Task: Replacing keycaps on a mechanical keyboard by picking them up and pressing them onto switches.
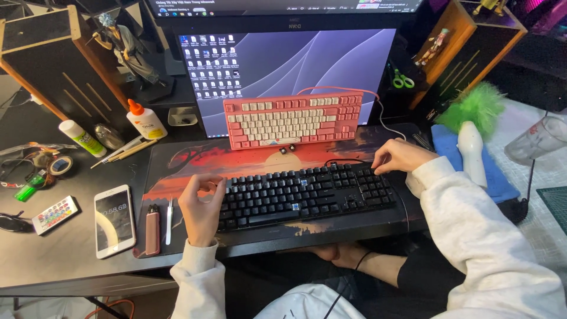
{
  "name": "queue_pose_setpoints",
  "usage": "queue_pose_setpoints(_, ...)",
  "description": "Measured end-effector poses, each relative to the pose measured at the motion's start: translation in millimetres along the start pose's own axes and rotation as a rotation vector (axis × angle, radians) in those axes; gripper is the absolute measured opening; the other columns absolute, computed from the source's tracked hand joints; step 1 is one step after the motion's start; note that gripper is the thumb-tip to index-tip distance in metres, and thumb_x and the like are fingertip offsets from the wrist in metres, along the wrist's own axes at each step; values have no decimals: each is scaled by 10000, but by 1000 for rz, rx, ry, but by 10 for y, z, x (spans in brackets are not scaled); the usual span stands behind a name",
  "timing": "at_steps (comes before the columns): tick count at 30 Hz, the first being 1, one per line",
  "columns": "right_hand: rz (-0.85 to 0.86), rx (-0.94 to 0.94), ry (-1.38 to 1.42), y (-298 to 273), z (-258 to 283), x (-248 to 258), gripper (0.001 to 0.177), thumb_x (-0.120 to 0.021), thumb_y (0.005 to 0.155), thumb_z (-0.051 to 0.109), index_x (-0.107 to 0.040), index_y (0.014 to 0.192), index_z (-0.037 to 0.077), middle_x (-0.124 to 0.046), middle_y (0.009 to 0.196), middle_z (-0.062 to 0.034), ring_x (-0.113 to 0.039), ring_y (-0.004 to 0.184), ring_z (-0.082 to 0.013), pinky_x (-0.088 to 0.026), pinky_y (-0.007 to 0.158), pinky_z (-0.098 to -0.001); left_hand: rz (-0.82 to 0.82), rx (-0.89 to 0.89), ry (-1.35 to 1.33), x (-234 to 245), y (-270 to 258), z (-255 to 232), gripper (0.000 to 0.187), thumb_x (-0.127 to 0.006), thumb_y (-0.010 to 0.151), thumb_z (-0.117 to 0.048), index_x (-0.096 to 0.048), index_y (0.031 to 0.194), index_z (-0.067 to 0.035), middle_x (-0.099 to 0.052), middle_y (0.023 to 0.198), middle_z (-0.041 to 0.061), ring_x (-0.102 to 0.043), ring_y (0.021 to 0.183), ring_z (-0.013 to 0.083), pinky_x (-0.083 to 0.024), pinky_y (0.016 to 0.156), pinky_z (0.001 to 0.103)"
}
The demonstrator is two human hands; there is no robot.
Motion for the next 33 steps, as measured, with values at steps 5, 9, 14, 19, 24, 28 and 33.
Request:
queue_pose_setpoints(5,6,-4,33,-17,1,9,147,-1027,915,202,-1025,1061,194,-1014,1014,-45,-970,951,-217,-718,930,-384,-2,5,0,6,-11,35,160,-913,1118,12,-852,1152,-132,-876,1000,34,-793,818,231,-604,919,417)
queue_pose_setpoints(9,17,-11,65,-75,57,48,164,-1028,920,182,-1023,1080,146,-1018,1028,-85,-974,950,-224,-722,943,-384,3,1,1,-1,-8,27,151,-911,1122,7,-850,1151,-129,-876,1000,36,-800,824,231,-609,918,420)
queue_pose_setpoints(14,34,-14,74,-53,-21,60,169,-1020,920,185,-1022,1085,149,-1012,1023,-88,-973,954,-216,-728,954,-381,1,-8,9,-4,4,24,157,-915,1119,11,-850,1153,-127,-868,984,33,-795,817,235,-611,923,423)
queue_pose_setpoints(19,43,-21,112,-13,-169,50,209,-1016,903,126,-1005,1106,79,-1007,1032,-142,-968,953,-253,-724,961,-405,1,-19,16,9,3,14,158,-921,1120,14,-845,1153,-121,-865,986,38,-797,821,239,-614,919,430)
queue_pose_setpoints(24,54,-29,103,-17,-171,23,187,-1013,915,143,-1006,1099,108,-1007,1015,-122,-969,960,-231,-722,957,-379,8,-14,12,0,5,12,150,-922,1123,3,-851,1161,-123,-858,974,41,-788,814,243,-615,919,428)
queue_pose_setpoints(28,54,-38,44,4,-162,24,173,-1002,938,153,-1008,1106,112,-1007,1014,-114,-974,976,-235,-714,959,-376,12,-8,14,-4,-2,21,158,-926,1115,13,-849,1163,-116,-868,996,46,-790,822,240,-613,923,431)
queue_pose_setpoints(33,79,-59,61,-1,-236,0,216,-1015,917,175,-999,1126,126,-1018,1019,-91,-975,968,-214,-721,961,-371,17,-7,18,17,2,24,153,-918,1123,9,-846,1169,-118,-874,1013,50,-798,832,244,-614,923,437)
Point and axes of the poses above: each hand's wrist, its own y-axis towards the middle knuckle, its own x-axis out of the back of the hand, z = x × y, the point moved 10 cm from there along y, towards the middle knuckle
